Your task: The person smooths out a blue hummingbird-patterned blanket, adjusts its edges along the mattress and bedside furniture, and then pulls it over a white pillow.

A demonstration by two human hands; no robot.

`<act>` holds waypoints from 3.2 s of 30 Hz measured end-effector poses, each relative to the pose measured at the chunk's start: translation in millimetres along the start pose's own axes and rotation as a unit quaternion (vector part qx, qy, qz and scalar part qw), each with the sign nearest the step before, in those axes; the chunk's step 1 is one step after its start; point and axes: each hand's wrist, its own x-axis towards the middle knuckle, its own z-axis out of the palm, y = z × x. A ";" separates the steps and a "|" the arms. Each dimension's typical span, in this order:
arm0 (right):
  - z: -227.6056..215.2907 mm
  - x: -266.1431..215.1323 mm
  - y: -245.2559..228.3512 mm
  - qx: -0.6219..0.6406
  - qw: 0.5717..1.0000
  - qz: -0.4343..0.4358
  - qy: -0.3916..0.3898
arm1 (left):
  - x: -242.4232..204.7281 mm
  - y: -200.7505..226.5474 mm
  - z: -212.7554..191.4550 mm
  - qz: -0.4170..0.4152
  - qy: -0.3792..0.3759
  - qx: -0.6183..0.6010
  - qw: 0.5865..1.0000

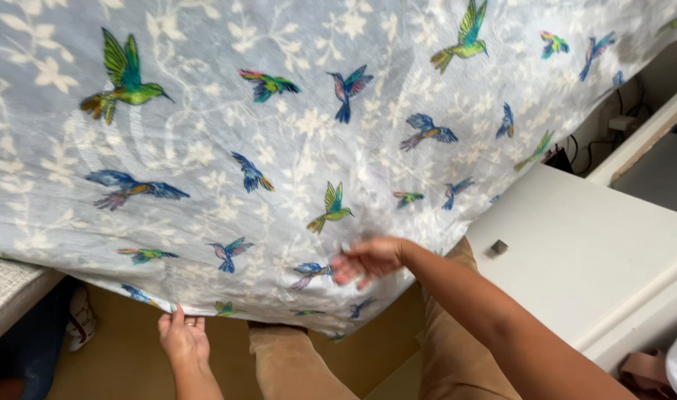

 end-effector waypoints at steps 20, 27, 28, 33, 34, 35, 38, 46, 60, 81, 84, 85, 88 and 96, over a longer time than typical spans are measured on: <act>-6.2 -1.4 111.6 -0.473 0.865 0.156 0.059 | -122.9 -227.7 29.9 -0.157 -0.086 0.332 0.926; 33.5 -42.7 -37.1 -0.056 0.958 -0.266 0.096 | -171.5 -278.2 0.3 -0.353 0.033 0.287 0.890; 9.4 -32.7 -35.1 0.015 0.958 -0.279 0.067 | -173.7 -282.2 -6.5 -0.376 0.053 0.281 0.881; 5.9 -5.9 57.9 -0.086 0.982 -0.018 0.167 | -140.9 -298.7 15.0 -0.438 0.110 0.259 0.854; -13.6 4.5 86.7 -0.106 0.974 0.046 0.194 | -132.1 -302.1 20.3 -0.458 0.133 0.252 0.842; -23.7 12.2 104.6 -0.109 0.973 0.044 0.197 | -121.8 -304.4 20.6 -0.458 0.129 0.250 0.843; -68.4 29.7 183.1 -0.410 0.835 0.193 0.312 | -102.2 -300.5 27.3 -0.482 0.246 0.210 0.814; 2.1 18.4 186.2 -0.571 0.752 0.310 0.110 | -90.5 -212.5 50.2 -0.488 0.119 -0.087 0.860; 112.8 5.5 -130.3 -0.119 0.956 -0.260 0.059 | -111.1 67.2 174.3 0.553 0.022 0.389 0.736; 24.8 -22.8 36.4 -0.550 0.806 0.193 0.103 | -171.6 -185.5 102.1 0.318 -0.381 0.652 0.574; 64.7 -48.6 -50.1 -0.413 0.909 0.038 0.034 | -165.7 -200.1 95.2 0.138 -0.466 0.654 0.580; 66.2 -53.8 -74.6 -0.351 0.933 -0.085 0.012 | -163.8 -205.4 90.9 0.076 -0.491 0.649 0.576; 96.3 -67.1 -140.9 -0.248 0.932 -0.265 0.023 | -151.7 -153.3 126.3 0.012 -0.455 0.652 0.606; 59.3 -25.6 -54.0 -0.174 0.976 -0.041 0.126 | -173.2 -167.9 116.7 0.004 -0.440 0.674 0.593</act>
